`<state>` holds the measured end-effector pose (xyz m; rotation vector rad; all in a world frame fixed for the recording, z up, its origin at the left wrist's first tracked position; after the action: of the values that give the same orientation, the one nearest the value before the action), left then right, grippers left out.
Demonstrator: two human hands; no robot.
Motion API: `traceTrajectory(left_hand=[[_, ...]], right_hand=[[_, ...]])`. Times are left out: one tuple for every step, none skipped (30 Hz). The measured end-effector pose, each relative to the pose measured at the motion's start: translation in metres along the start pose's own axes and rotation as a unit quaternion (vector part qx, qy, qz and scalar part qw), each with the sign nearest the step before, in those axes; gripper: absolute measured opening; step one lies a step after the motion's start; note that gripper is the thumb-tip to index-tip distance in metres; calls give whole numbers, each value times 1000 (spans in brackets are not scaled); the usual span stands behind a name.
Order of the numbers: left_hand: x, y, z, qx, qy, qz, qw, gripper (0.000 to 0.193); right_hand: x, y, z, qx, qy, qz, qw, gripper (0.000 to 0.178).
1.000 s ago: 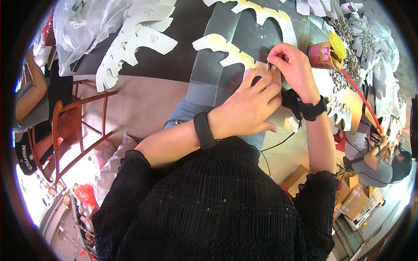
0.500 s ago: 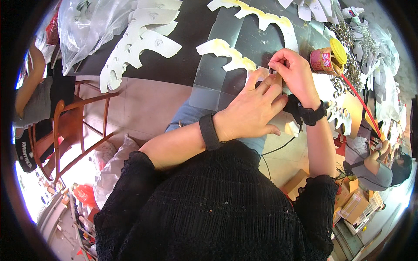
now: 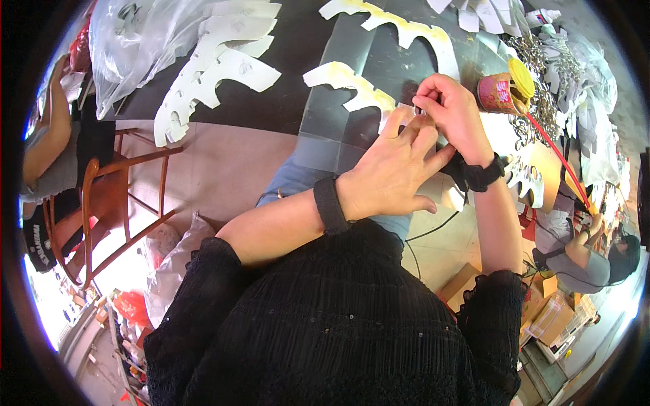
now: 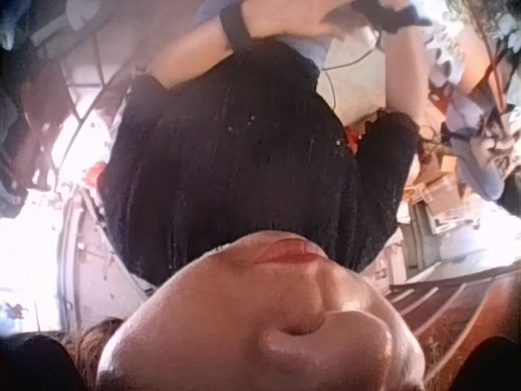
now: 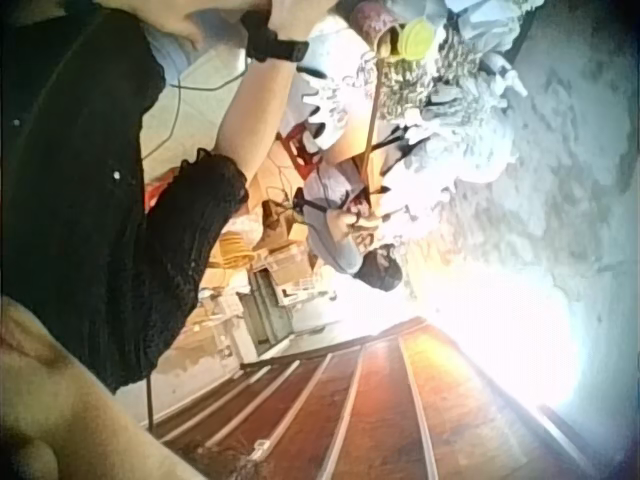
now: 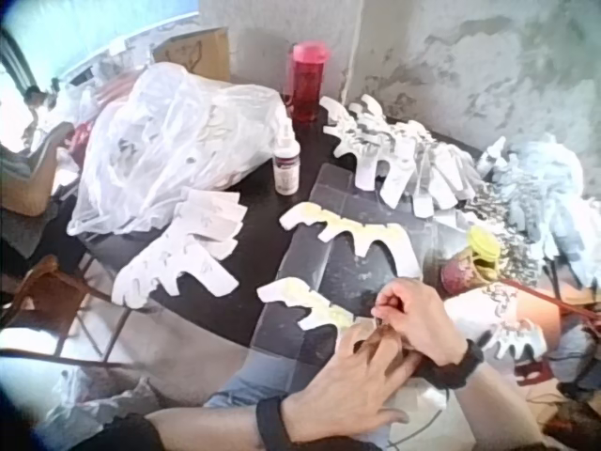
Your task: Applying glue to white shoe upper components using a brush and stacking them.
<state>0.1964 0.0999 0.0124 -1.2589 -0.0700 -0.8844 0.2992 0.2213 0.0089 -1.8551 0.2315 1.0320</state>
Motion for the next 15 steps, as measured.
traceTrajectory(left_hand=[[1,1,0,2,6,-3,1000,74],[1,0,-1,2,1,1,1000,73],[1,0,0,3,-3,3,1000,73],[0,-1,0,-4,0,-3,1000,73],[1,-2,2,-2,11,-6,1000,73],[1,-2,2,-9,4,-3,1000,74],[1,-3,3,-16,-2,1,1000,75],[2,-3,4,-3,3,2,1000,76],[2,-3,4,0,9,2,1000,76],[3,-3,4,1,4,7,1000,76],[3,-3,5,3,-2,12,1000,75],[3,-2,5,8,-5,4,1000,74],[4,-3,5,10,-3,5,1000,74],[5,-3,5,1,-16,1,1000,73],[5,-3,6,-8,-28,-3,1000,73]], right_hand=[[-1,0,0,-1,-6,-2,1000,11],[-1,1,0,-2,-13,-4,1000,12],[1,1,2,-8,-15,0,1000,13],[1,1,2,-4,-17,-5,1000,13],[-1,0,1,1,-20,-11,1000,13],[0,1,2,-2,-25,-8,1000,12],[-1,-1,1,-3,-30,0,1000,11],[-2,-4,-1,1,-10,17,1000,10],[-3,-5,-3,1,8,35,999,9],[-2,-9,-7,7,8,32,999,9],[-1,-13,-13,49,-39,20,998,8],[-1,-18,-21,91,-86,7,992,8],[0,-23,-30,92,-88,6,992,8],[4,-32,-43,110,-61,-9,992,8],[9,-43,-54,129,-34,-25,991,8]])
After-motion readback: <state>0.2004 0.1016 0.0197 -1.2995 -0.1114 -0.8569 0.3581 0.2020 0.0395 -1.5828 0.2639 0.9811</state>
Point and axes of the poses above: each hand's wrist, its own z-axis towards the middle knuckle, its own y-axis out of the palm, x = y × z, the point moved 1 cm from there along z, towards the middle knuckle, and after that the axes turned 5 degrees about y, right-handed, at the moved point
